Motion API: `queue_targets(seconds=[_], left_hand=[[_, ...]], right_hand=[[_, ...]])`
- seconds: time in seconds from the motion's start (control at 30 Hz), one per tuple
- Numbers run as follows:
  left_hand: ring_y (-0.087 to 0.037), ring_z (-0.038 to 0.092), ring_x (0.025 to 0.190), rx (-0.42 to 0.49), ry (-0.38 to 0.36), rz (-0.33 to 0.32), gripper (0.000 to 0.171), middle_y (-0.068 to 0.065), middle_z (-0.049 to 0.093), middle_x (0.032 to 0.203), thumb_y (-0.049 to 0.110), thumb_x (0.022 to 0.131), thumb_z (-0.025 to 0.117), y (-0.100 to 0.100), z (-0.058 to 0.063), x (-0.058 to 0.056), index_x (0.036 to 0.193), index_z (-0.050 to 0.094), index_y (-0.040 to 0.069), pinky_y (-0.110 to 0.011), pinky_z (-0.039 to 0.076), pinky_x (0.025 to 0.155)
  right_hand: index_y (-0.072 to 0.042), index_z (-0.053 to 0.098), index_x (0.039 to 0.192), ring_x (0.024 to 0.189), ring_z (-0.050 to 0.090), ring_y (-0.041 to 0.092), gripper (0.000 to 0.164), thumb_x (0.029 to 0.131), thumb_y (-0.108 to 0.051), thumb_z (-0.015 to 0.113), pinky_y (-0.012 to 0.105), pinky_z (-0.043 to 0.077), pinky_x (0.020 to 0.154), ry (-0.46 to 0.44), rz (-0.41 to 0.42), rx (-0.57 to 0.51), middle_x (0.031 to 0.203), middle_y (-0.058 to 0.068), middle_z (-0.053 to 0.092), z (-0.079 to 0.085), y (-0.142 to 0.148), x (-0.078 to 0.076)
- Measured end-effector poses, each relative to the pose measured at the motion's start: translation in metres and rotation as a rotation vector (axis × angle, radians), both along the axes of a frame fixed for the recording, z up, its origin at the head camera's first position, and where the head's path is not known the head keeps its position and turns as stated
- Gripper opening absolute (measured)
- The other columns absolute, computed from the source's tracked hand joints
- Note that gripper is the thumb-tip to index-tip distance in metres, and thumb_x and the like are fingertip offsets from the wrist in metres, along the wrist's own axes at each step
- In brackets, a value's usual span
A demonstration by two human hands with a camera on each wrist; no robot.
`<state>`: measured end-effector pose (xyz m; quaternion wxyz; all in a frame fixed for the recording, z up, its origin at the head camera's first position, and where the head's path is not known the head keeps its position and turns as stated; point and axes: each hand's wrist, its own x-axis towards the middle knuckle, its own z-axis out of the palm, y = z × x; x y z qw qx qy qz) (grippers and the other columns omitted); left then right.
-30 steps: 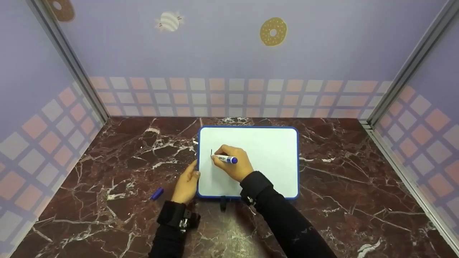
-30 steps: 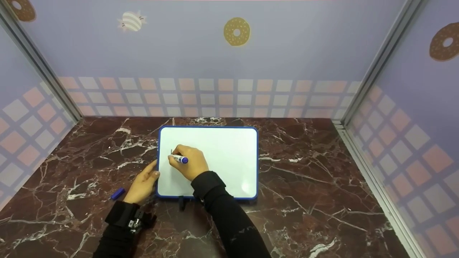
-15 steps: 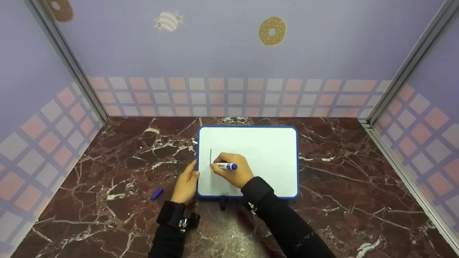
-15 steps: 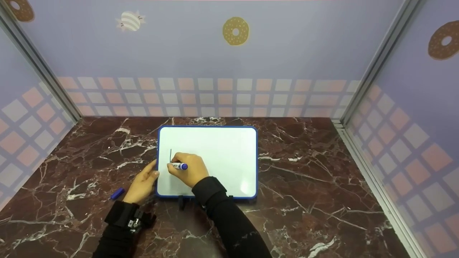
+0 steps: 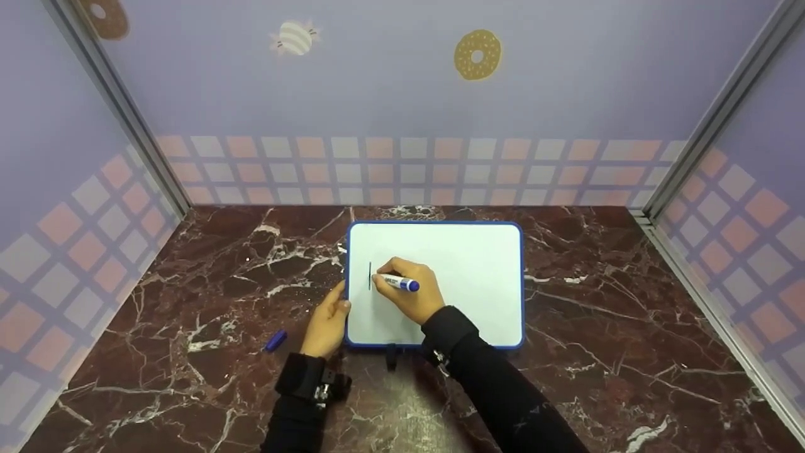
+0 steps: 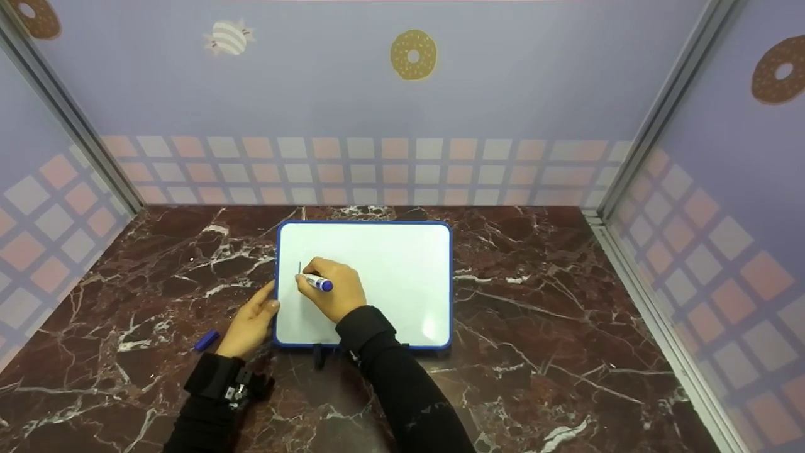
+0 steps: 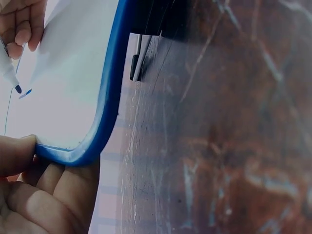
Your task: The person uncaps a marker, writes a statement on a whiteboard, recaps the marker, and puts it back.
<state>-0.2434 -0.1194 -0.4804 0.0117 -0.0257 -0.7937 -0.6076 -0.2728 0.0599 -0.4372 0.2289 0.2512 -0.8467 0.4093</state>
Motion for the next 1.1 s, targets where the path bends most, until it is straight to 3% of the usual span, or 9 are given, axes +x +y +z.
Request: queue_targets(seconds=[0.3,0.63,0.87,1.1], left_hand=[[-0.048,0.038,0.137,0.002,0.057,-0.021,0.048,-0.033,0.038,0.148,0.001,0.102,0.040,0.000,-0.002,-0.001,0.148,0.032,-0.008,-0.057,0.032,0.114],[-0.047,0.041,0.135,-0.020,0.006,0.002,0.048,-0.033,0.038,0.148,0.003,0.103,0.039,0.000,-0.001,0.000,0.150,0.031,-0.006,-0.057,0.036,0.112],[-0.047,0.039,0.137,0.011,-0.003,0.002,0.049,-0.033,0.038,0.148,0.002,0.102,0.038,0.001,0.001,0.001,0.150,0.030,-0.006,-0.056,0.033,0.114],[-0.047,0.044,0.133,-0.005,0.001,-0.001,0.049,-0.033,0.044,0.144,0.004,0.103,0.039,0.000,0.000,0.001,0.150,0.031,-0.005,-0.056,0.038,0.111]], right_hand=[[-0.006,0.070,0.085,0.069,0.070,0.018,0.008,0.086,-0.014,0.071,0.029,0.057,0.061,0.049,-0.030,0.056,0.082,0.008,0.075,0.000,0.004,0.002],[-0.006,0.071,0.084,0.071,0.070,0.017,0.008,0.085,-0.014,0.071,0.029,0.057,0.063,0.006,-0.035,0.008,0.084,0.007,0.076,0.001,0.017,0.000],[-0.006,0.071,0.084,0.068,0.068,0.015,0.009,0.086,-0.015,0.071,0.022,0.053,0.059,-0.020,-0.026,-0.092,0.083,0.008,0.076,0.002,0.020,-0.005],[-0.006,0.071,0.086,0.067,0.067,0.015,0.011,0.087,-0.017,0.071,0.022,0.051,0.059,-0.026,-0.042,-0.090,0.083,0.007,0.076,0.008,0.017,-0.009]])
